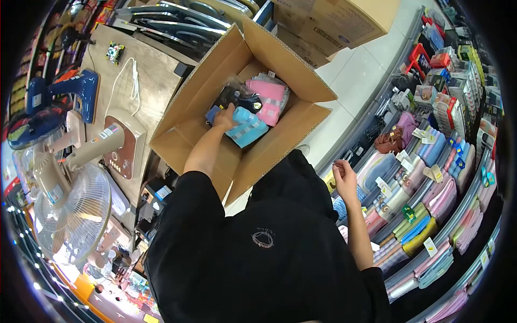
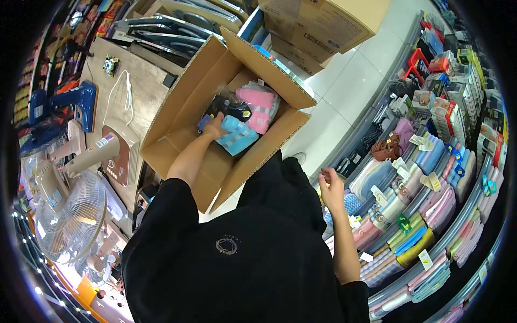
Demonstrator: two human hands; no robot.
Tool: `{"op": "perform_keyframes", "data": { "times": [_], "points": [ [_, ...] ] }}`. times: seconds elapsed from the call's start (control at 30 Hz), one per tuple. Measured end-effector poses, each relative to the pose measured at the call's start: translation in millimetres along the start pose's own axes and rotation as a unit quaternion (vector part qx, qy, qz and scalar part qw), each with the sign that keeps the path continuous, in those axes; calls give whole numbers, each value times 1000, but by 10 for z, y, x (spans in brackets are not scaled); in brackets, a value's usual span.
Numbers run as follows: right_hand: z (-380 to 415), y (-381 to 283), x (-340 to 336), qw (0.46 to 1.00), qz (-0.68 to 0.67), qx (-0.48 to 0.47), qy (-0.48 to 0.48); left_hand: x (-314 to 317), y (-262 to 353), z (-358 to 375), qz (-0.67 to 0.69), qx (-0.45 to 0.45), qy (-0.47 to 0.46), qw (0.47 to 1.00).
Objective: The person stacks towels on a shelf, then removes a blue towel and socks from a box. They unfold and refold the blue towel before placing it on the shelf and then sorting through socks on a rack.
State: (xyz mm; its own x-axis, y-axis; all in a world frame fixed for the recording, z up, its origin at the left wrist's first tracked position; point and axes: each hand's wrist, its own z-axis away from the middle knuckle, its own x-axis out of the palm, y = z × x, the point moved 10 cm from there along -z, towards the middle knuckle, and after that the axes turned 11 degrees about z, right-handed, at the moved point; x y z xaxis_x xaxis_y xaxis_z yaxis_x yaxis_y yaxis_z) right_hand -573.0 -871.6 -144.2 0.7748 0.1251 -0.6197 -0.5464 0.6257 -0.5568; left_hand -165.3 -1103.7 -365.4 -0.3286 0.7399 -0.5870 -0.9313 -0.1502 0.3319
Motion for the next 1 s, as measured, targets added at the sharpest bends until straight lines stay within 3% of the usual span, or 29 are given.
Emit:
{"op": "perform_keyframes", "data": {
  "times": [0.13, 0.2, 0.23, 0.3, 0.33, 0.37, 0.47, 0.57, 0.63, 0.67, 0.7, 0.73, 0.77, 0.83, 0.9, 1.0],
  "points": [
    [-107, -81, -25, 999, 1, -38, 1, 12, 67, 218, -7, 51, -4, 999],
    [-92, -127, -31, 999, -9, -46, -6, 119, 203, 339, 20, 119, -91, 989],
    [-99, -162, -38, 999, -19, -50, -10, 10, 266, 401, 17, 121, -82, 989],
    [-69, -278, -111, 997, -35, -72, 1, -197, 463, 591, 117, 147, -95, 978],
    [-54, -365, -163, 995, -31, -98, 12, -343, 427, 564, 102, 152, -21, 983],
    [-36, -455, -213, 992, -28, -123, 23, -441, 460, 597, 95, 155, -12, 983],
    [60, -639, -285, 980, -113, -162, 13, -1198, 1288, 1420, 291, 234, 12, 928],
    [245, -897, -397, 952, -219, -212, -17, -1758, 2029, 2413, 330, 328, 116, 878],
    [426, -1075, -354, 877, -406, -204, -154, -1891, 2783, 3376, 296, 385, 169, 858],
    [512, -1151, -453, 877, -410, -208, -141, -1829, 3113, 3780, 222, 465, 211, 831],
    [637, -1297, -487, 782, -554, -194, -210, -1703, 3401, 4155, 147, 539, 247, 792],
    [753, -1404, -520, 660, -678, -177, -272, -1419, 3711, 4428, 27, 580, 218, 784],
    [761, -1328, -505, 608, -736, -137, -265, -1052, 3939, 4643, -93, 614, 184, 762],
    [936, -1178, -686, 478, -774, -281, -305, -318, 4203, 4839, -161, 638, 148, 738],
    [1319, -692, -818, 507, -760, -314, -258, 257, 4294, 4893, -189, 652, 152, 719],
    [1461, -490, -1012, 581, -698, -385, -162, 521, 4430, 5004, -186, 638, 35, 746]
  ]
}}
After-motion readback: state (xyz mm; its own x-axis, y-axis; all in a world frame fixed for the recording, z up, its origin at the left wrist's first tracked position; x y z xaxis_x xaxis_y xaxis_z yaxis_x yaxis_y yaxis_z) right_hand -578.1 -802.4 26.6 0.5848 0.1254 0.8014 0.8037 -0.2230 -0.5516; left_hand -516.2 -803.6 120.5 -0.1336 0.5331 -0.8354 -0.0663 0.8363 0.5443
